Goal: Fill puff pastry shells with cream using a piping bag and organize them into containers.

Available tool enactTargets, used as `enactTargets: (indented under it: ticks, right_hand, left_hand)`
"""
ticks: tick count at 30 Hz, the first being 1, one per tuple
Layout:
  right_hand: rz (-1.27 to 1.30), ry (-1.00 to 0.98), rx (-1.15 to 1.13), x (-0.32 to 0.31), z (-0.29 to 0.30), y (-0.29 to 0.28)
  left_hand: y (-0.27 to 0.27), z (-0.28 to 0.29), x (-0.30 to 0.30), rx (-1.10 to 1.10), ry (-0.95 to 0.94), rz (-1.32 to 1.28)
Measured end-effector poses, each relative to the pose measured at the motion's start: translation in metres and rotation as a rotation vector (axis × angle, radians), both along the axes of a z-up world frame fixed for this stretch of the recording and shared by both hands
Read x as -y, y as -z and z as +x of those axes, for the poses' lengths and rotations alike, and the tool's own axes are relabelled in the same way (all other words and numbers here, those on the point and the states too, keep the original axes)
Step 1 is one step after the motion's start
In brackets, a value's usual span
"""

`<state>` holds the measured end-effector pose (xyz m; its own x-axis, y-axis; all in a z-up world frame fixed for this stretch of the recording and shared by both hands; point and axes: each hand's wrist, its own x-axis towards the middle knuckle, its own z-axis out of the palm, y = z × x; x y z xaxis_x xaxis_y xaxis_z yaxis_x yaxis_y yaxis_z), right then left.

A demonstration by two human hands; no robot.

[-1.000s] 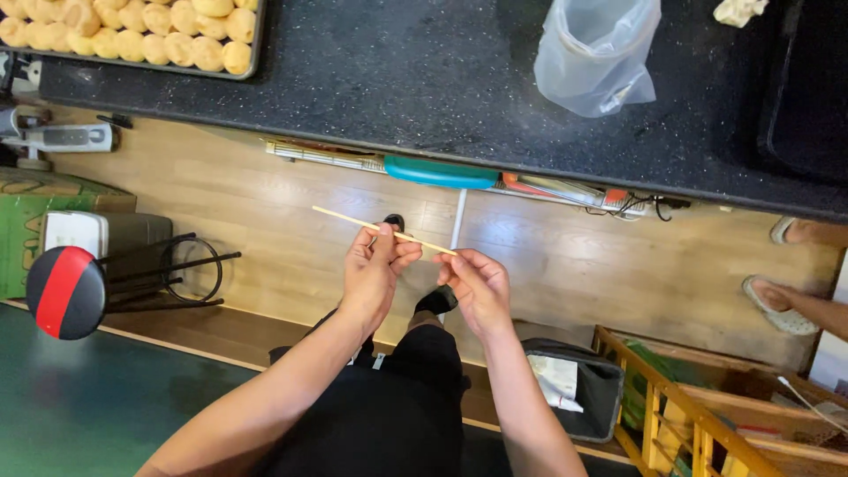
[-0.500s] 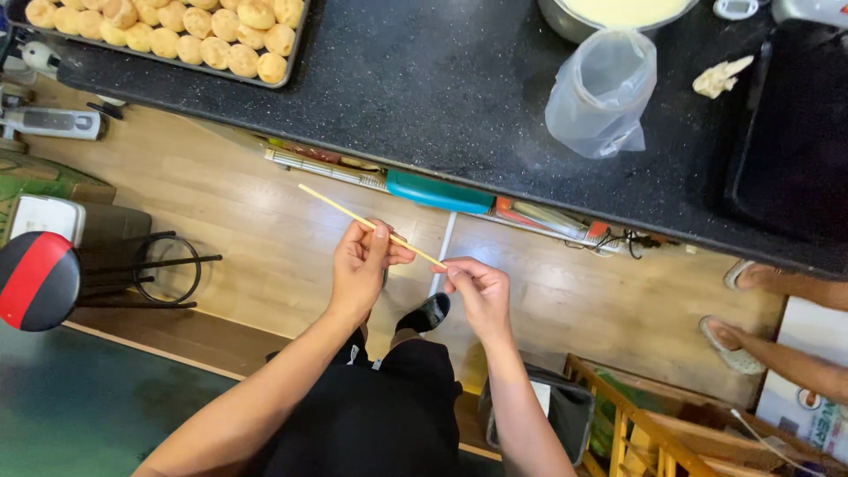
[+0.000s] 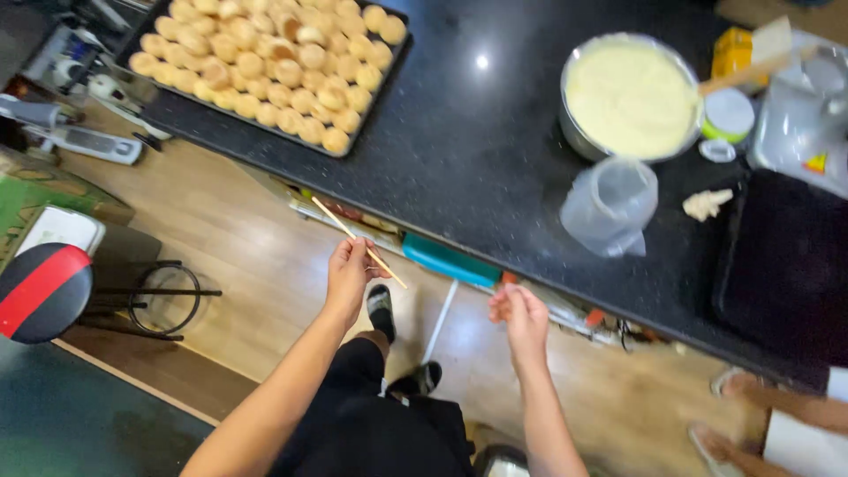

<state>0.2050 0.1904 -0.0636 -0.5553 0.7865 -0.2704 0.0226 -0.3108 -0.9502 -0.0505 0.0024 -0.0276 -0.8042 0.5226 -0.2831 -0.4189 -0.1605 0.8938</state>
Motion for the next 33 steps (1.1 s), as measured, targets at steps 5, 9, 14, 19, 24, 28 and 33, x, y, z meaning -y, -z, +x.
enactTargets:
  ticks: [5,9,14,19,24,28,33]
  right_hand:
    - [0.025,-0.207,0.134,-0.014,-0.055,-0.039]
    - [0.137,-0.417,0.181,-0.01,-0.131,-0.072]
    - [-0.043,-0.356,0.2,-0.031,-0.218,-0.035]
    - [-0.22,-0.214,0.379,-0.075,-0.303,-0.062]
    - [0.007,-0.287,0.426,-0.107,-0.36,-0.051]
    - [-0.016,-0.323,0.357,-0.121,-0.383,-0.035]
    - [0.105,-0.38,0.419,-0.144,-0.392,-0.019]
  left_hand:
    - [0.028,-0.055,-0.023,-0.124,0.003,-0.146]
    - [-0.008,-0.055,-0.068,-0.589,0.254,-0.214]
    - [-0.049,-0.08,-0.109,-0.676,0.396,-0.359]
    - [-0.028,-0.176,-0.102,-0.697,0.016,-0.544]
    - [0.036,-0.279,-0.046,-0.383,-0.035,-1.035]
    - [0.065,-0.302,-0.048,-0.36,0.045,-1.012]
    - [0.041,-0.287,-0.073,-0.198,-0.106,-0.962]
